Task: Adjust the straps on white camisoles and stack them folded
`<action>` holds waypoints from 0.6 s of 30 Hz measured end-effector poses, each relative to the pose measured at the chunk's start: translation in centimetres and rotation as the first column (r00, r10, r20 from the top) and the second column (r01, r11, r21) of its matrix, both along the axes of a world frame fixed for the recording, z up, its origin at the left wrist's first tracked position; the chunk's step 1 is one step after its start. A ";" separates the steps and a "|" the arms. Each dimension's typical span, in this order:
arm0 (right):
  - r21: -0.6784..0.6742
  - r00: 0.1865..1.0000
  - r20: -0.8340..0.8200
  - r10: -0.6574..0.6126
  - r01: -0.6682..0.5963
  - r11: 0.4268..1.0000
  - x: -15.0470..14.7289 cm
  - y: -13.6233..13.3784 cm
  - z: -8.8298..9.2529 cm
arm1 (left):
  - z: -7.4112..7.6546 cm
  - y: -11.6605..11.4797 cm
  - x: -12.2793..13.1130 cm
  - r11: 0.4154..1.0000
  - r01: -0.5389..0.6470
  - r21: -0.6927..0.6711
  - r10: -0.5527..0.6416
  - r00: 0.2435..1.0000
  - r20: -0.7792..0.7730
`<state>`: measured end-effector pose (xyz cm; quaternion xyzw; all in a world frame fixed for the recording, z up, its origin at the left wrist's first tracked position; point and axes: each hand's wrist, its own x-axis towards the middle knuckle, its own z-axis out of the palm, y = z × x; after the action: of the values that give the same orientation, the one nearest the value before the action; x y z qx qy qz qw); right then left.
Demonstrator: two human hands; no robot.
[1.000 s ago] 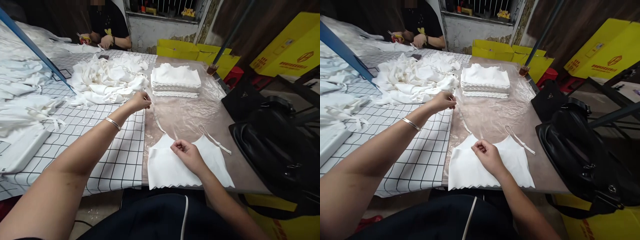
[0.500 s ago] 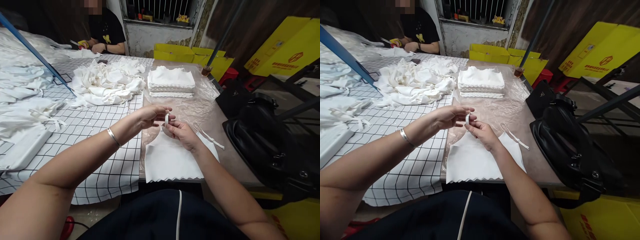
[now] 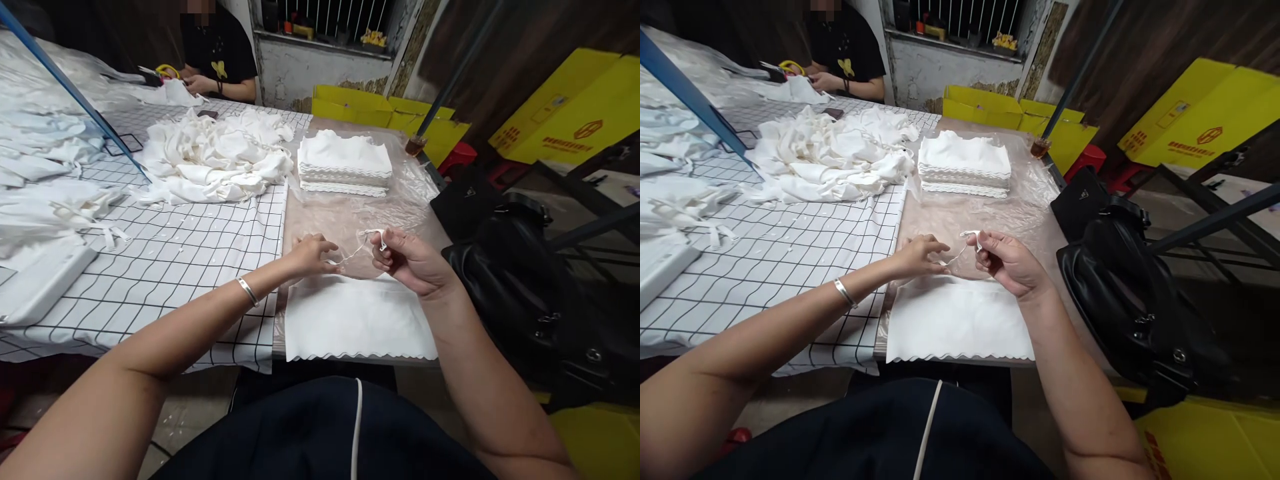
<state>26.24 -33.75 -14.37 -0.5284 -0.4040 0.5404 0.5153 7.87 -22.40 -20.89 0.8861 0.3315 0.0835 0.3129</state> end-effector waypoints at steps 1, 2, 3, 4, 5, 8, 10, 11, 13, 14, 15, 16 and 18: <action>0.000 1.000 0.020 0.007 -0.007 1.000 0.1 -0.5 -0.1 | -0.4 -0.3 0.4 0.999 0.008 0.053 -0.008 1.000 0.001; -0.006 0.999 0.049 0.016 -0.016 1.000 0.1 -1.2 -0.1 | -0.7 -0.4 0.7 0.996 0.009 0.088 -0.009 1.000 0.008; -0.017 0.995 0.089 0.035 -0.033 0.999 0.3 -2.0 -0.2 | -0.9 -0.4 0.9 0.995 -0.006 0.100 0.003 1.000 0.024; -0.033 0.988 0.142 0.064 -0.060 0.998 0.5 -2.9 -0.4 | -1.1 -0.3 1.0 0.995 -0.037 0.091 0.033 0.998 0.051; -0.057 0.972 0.205 0.116 -0.106 0.993 0.8 -3.8 -0.5 | -1.3 -0.1 1.0 0.995 -0.082 0.064 0.076 0.994 0.084; -0.201 0.836 0.414 0.359 -0.301 0.932 1.8 -6.0 -1.3 | -1.7 0.5 0.6 0.980 -0.188 -0.071 0.198 0.964 0.175; -0.244 0.736 0.583 0.344 -0.245 0.938 1.9 -6.2 -2.1 | -1.9 0.6 0.3 0.969 -0.203 -0.141 0.229 0.951 0.206; -0.220 0.702 0.658 0.271 -0.164 0.962 1.8 -5.8 -2.6 | -2.0 0.4 0.2 0.965 -0.203 -0.164 0.236 0.947 0.216; -0.120 0.683 0.724 0.096 -0.013 0.993 1.0 -4.1 -3.5 | -2.0 0.0 0.1 0.960 -0.202 -0.192 0.244 0.942 0.229; -0.092 0.710 0.702 0.057 0.010 0.996 0.4 -2.9 -3.9 | -2.0 -0.2 0.1 0.959 -0.203 -0.200 0.247 0.941 0.231; -0.086 0.758 0.650 0.055 0.002 0.996 -0.3 -1.6 -4.4 | -2.0 -0.4 0.1 0.957 -0.204 -0.204 0.250 0.940 0.232; -0.095 0.813 0.578 0.076 -0.025 0.995 -1.0 -0.2 -4.8 | -1.9 -0.5 0.1 0.957 -0.204 -0.208 0.251 0.940 0.233; -0.149 0.891 0.429 0.146 -0.090 0.985 -2.1 2.1 -5.4 | -1.8 -0.4 0.1 0.956 -0.199 -0.216 0.250 0.937 0.243</action>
<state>24.12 -31.61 -19.82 -0.6419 -0.5064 0.4622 0.3434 7.98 -22.83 -22.74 0.7893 0.3919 0.2058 0.4254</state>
